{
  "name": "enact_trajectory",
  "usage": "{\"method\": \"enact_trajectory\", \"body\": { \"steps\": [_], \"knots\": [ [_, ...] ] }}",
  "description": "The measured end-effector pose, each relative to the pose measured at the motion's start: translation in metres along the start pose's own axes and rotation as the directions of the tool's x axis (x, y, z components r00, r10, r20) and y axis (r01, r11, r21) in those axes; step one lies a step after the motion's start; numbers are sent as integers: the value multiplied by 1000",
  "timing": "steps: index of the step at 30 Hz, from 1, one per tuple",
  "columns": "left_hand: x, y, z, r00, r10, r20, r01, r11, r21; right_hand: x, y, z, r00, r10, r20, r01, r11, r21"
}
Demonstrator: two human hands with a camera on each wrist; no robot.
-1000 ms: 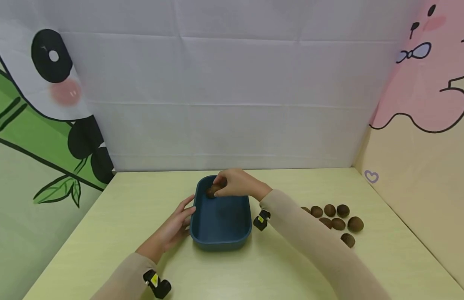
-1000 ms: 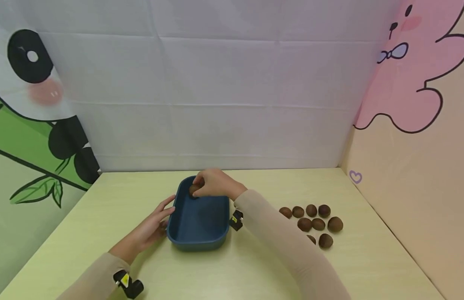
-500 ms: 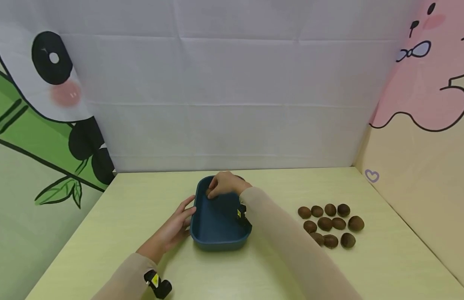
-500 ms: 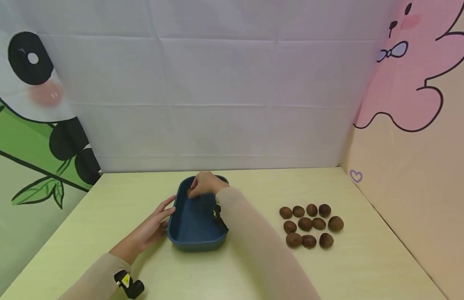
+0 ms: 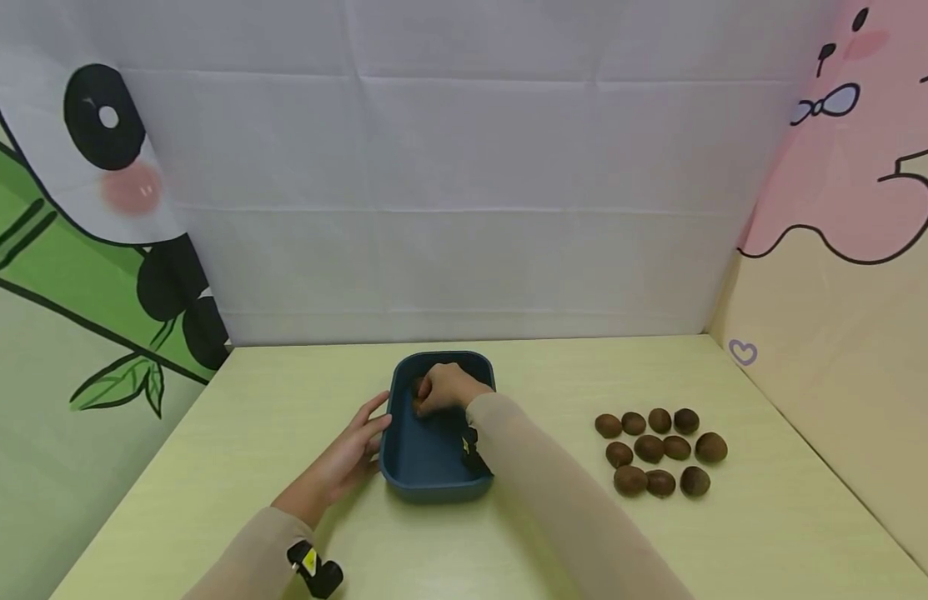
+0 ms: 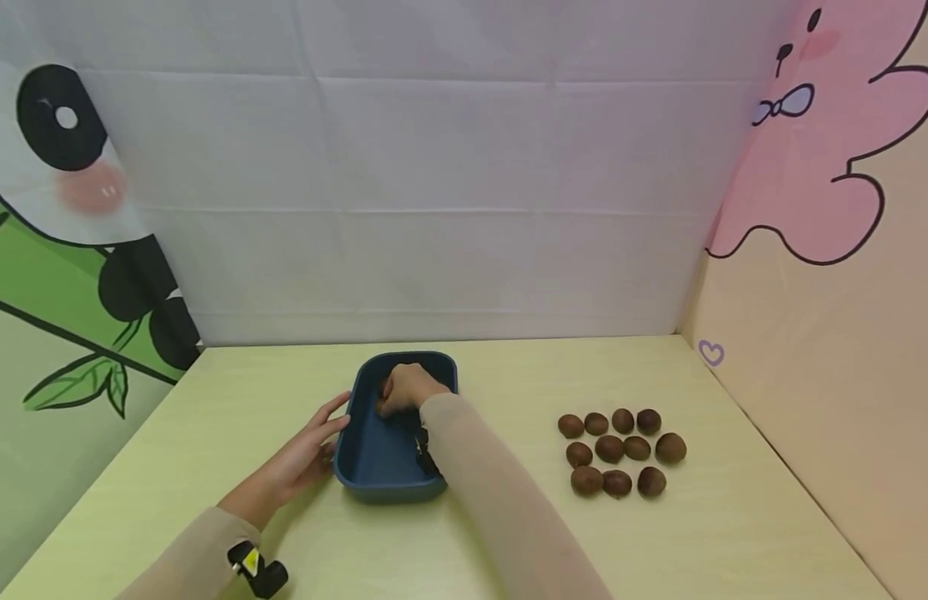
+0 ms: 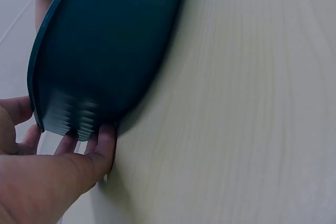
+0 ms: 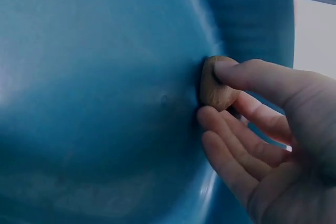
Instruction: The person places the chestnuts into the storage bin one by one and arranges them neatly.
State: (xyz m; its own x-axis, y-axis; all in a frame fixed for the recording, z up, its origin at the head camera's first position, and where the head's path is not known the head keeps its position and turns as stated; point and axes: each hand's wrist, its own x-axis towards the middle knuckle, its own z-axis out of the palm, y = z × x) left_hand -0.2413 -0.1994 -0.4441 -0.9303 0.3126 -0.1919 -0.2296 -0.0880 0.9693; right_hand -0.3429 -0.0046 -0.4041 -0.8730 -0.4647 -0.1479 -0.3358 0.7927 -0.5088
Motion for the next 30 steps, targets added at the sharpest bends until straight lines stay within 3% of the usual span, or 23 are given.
{"method": "enact_trajectory", "body": {
  "steps": [14,20,30],
  "knots": [
    [0,1,1,1000,-3,4,3,1000,-8,-2,3,-2,999,-11,-48,13,999,48],
    [0,0,1,1000,-3,-8,3,1000,-11,-7,-1,-16,1000,-24,-2,24,1000,9],
    [3,-3,2,1000,0,-17,0,1000,-22,-21,4,-52,989,-112,92,118,991,-64]
  ]
}}
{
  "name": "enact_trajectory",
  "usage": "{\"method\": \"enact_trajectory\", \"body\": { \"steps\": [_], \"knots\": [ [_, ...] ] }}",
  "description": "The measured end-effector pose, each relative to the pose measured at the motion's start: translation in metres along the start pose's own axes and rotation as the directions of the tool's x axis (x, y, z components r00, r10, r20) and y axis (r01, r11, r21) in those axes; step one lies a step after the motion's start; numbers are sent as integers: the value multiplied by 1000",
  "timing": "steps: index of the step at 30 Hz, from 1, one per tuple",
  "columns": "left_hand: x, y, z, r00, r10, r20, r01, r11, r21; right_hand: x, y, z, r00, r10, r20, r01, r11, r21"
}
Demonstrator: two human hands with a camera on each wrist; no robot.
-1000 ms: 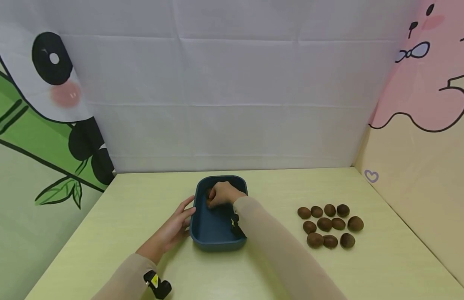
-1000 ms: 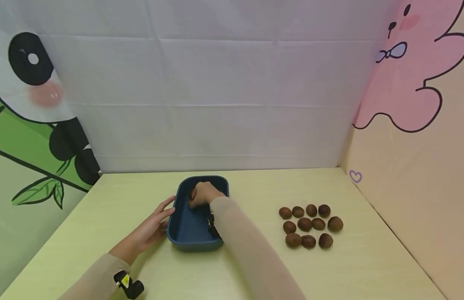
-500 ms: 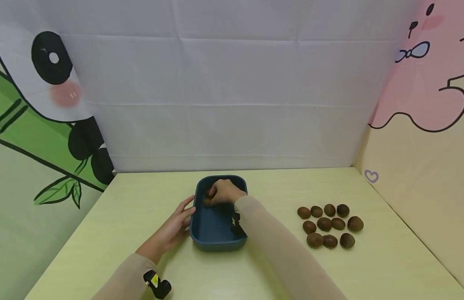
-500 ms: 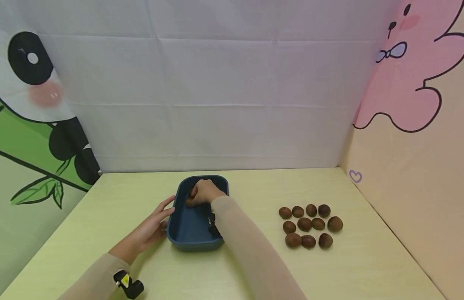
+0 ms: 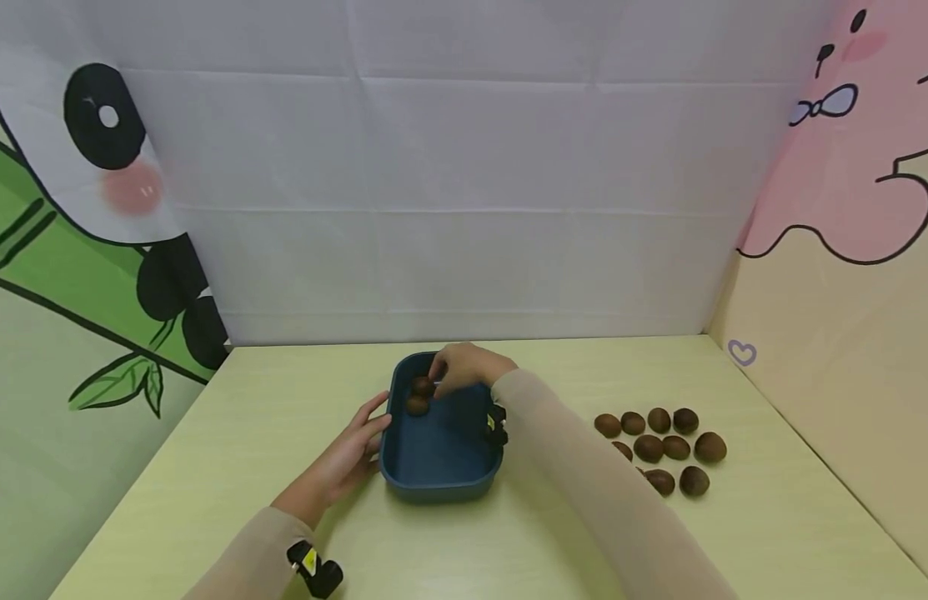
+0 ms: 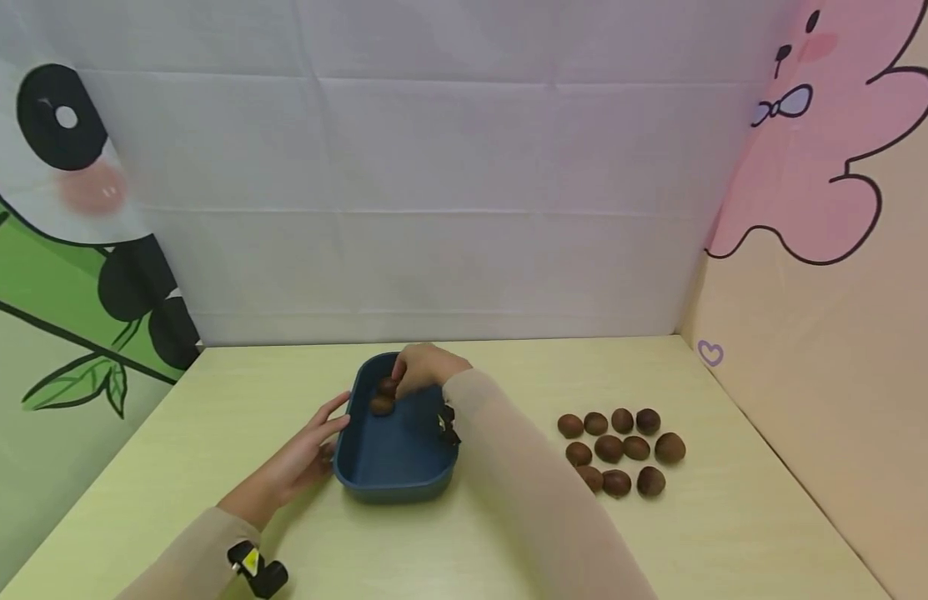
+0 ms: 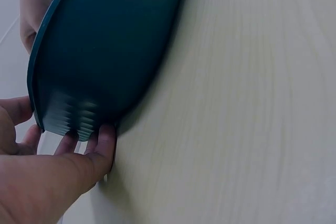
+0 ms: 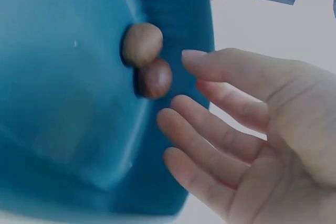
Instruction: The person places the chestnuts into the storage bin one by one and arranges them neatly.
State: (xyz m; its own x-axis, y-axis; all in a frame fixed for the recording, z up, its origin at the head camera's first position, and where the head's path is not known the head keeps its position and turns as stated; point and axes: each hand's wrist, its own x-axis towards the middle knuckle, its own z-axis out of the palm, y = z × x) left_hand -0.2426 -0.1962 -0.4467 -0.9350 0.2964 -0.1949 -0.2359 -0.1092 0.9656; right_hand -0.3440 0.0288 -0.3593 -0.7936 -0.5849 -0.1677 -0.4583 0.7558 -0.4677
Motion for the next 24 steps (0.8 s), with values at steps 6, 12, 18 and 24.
{"method": "enact_trajectory", "body": {
  "steps": [6,12,18,24],
  "knots": [
    [1,0,0,1000,3,-1,-3,1000,6,-18,13,-20,999,-34,24,35,999,-19],
    [0,0,-1,1000,3,-1,-3,1000,4,-39,37,-35,999,-36,11,36,999,29],
    [-1,0,-2,1000,4,1,-4,1000,14,-63,70,-46,1000,-16,-24,17,998,53],
    [-1,0,-1,1000,0,-4,0,1000,15,-91,111,-50,999,19,-30,-18,999,44]
  ]
}}
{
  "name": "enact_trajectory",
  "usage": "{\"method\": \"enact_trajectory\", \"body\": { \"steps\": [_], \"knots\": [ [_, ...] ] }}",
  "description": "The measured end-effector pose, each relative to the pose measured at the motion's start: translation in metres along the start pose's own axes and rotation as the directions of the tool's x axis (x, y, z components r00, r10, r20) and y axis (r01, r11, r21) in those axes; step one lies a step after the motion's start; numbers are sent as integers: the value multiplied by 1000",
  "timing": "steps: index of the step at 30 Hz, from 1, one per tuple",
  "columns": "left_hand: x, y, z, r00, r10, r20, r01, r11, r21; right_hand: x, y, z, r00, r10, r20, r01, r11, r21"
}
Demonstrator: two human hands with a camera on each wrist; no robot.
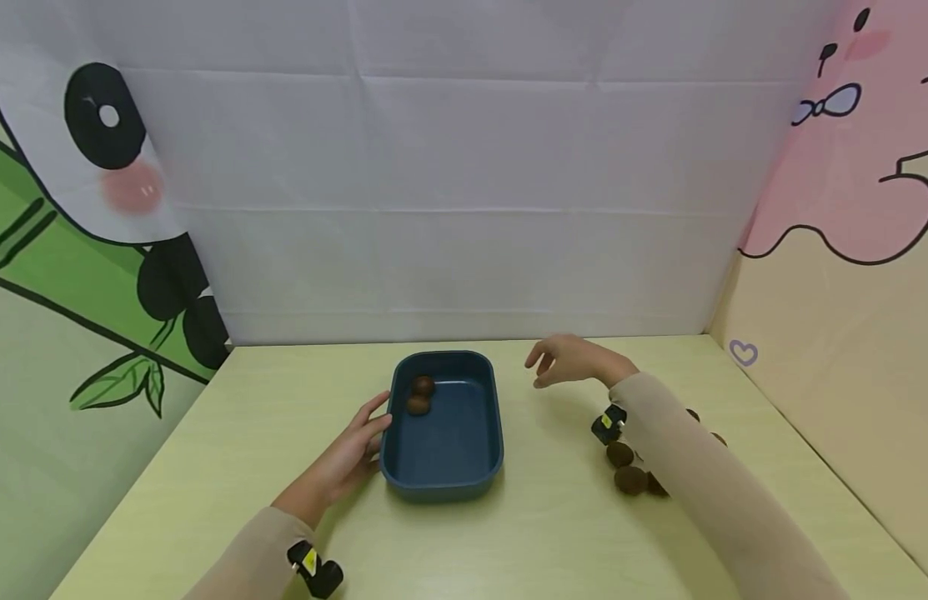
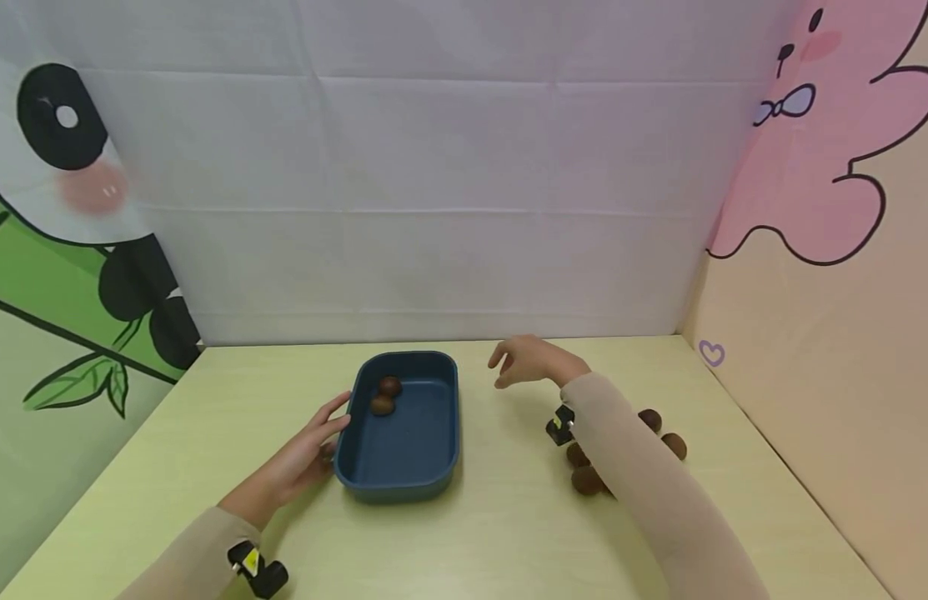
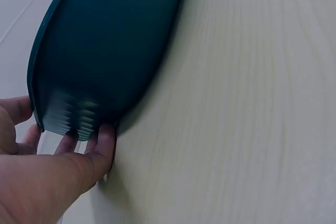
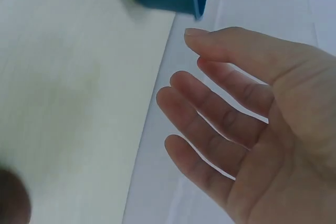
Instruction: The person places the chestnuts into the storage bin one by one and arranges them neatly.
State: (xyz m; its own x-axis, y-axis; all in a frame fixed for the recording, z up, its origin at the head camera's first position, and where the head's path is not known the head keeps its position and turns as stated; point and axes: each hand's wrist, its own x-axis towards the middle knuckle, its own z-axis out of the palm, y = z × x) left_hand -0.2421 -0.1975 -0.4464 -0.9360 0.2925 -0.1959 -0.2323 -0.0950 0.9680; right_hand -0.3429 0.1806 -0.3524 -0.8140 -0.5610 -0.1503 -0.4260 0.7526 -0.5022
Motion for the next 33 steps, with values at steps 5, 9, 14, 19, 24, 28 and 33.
{"method": "enact_trajectory", "body": {
  "steps": [5,9,14,19,24,28,33],
  "knots": [
    [0,0,0,1000,4,-3,-4,1000,2,-23,35,0,999,53,12,-53,998,-24],
    [0,-1,-1,1000,5,-6,-5,1000,5,-43,57,5,995,91,27,-91,996,-18],
    [0,-1,-1,1000,7,0,-7,1000,8,-63,77,17,995,91,38,-93,995,48],
    [0,-1,-1,1000,6,1,-6,1000,6,-76,89,26,997,67,44,-70,994,82],
    [0,-1,-1,1000,5,-3,-5,1000,5,-80,94,30,998,51,30,-53,997,58],
    [-1,0,-1,1000,3,-8,-3,1000,8,-81,94,31,999,33,16,-33,998,50],
    [-2,1,-1,1000,0,-8,0,1000,5,-80,94,31,999,34,9,-34,998,44]
  ]
}}
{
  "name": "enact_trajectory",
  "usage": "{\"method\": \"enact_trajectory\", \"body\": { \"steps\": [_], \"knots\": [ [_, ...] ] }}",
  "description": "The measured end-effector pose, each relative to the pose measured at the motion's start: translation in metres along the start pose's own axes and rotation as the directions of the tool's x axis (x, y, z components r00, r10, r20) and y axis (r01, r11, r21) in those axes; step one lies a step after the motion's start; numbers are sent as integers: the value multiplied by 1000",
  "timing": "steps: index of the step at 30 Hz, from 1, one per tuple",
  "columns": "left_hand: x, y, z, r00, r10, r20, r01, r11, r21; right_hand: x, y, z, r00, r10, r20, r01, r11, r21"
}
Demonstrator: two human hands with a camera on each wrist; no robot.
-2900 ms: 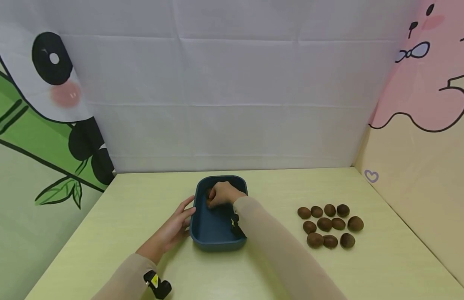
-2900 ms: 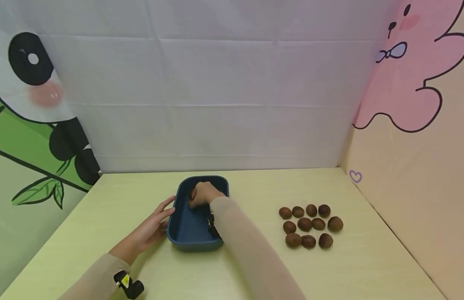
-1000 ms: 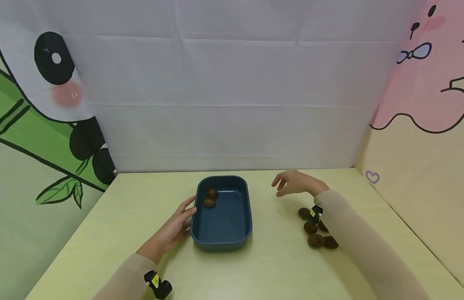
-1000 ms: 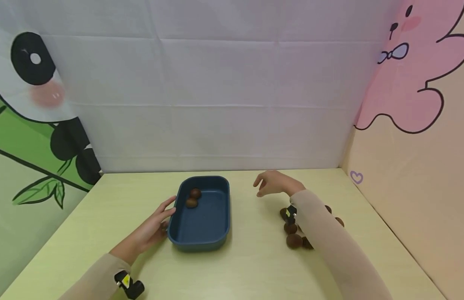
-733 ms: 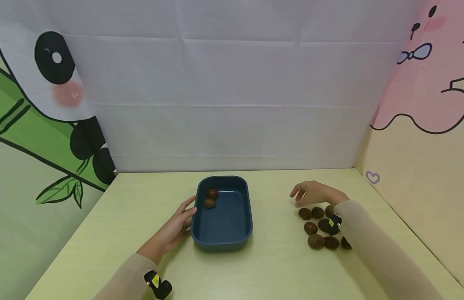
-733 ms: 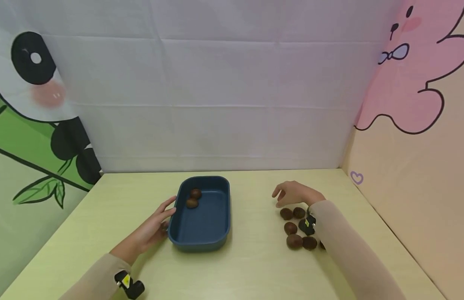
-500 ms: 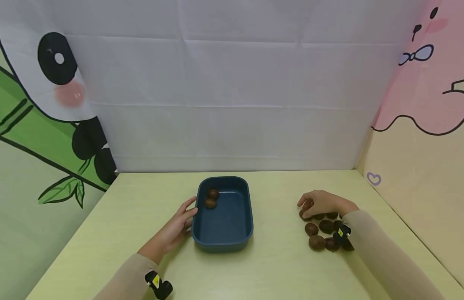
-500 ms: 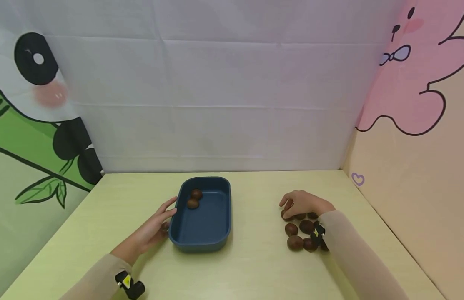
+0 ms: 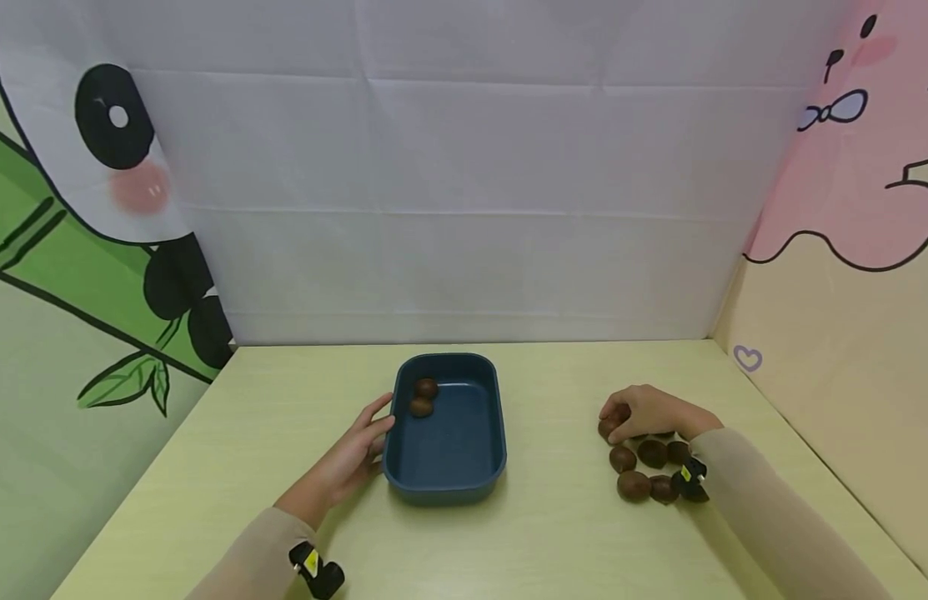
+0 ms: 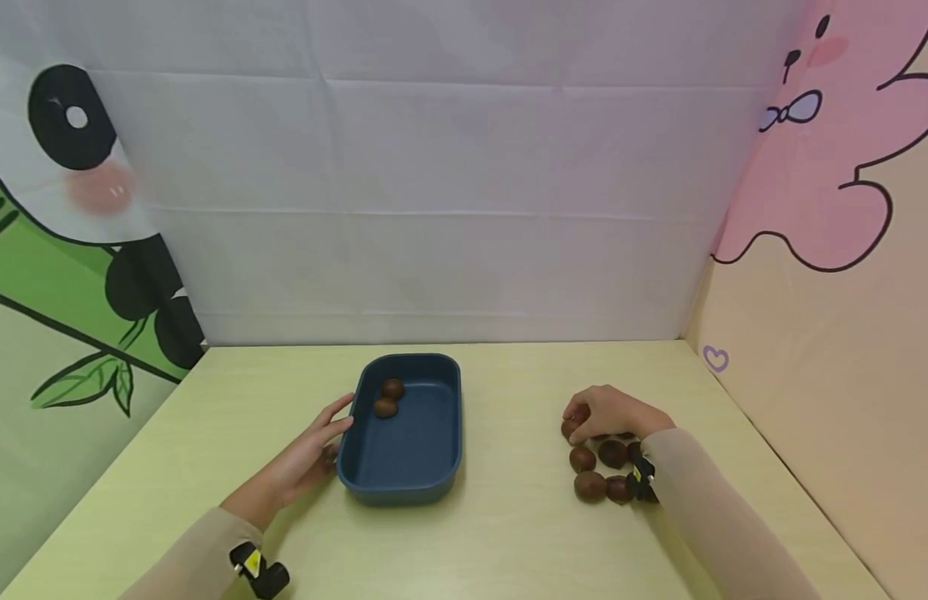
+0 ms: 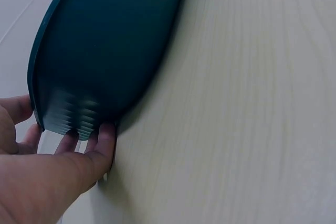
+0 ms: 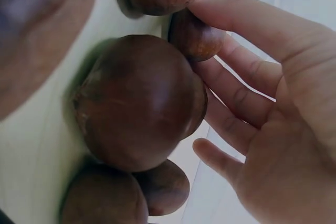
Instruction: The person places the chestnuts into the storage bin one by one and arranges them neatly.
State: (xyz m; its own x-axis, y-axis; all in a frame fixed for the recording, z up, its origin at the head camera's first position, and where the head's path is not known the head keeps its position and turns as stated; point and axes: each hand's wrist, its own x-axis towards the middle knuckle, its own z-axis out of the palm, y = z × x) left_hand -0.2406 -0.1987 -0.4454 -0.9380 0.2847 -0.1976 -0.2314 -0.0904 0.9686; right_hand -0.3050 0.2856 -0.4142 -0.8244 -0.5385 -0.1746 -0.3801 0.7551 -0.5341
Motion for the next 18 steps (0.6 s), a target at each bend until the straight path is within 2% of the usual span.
{"method": "enact_trajectory", "body": {
  "steps": [12,18],
  "knots": [
    [1,0,0,1000,1,6,-1,1000,-3,11,-9,-3,1000,-6,-13,6,1000,14],
    [2,-1,0,1000,0,-2,0,1000,-2,21,-25,-9,997,-71,-23,71,997,-11]
  ]
}}
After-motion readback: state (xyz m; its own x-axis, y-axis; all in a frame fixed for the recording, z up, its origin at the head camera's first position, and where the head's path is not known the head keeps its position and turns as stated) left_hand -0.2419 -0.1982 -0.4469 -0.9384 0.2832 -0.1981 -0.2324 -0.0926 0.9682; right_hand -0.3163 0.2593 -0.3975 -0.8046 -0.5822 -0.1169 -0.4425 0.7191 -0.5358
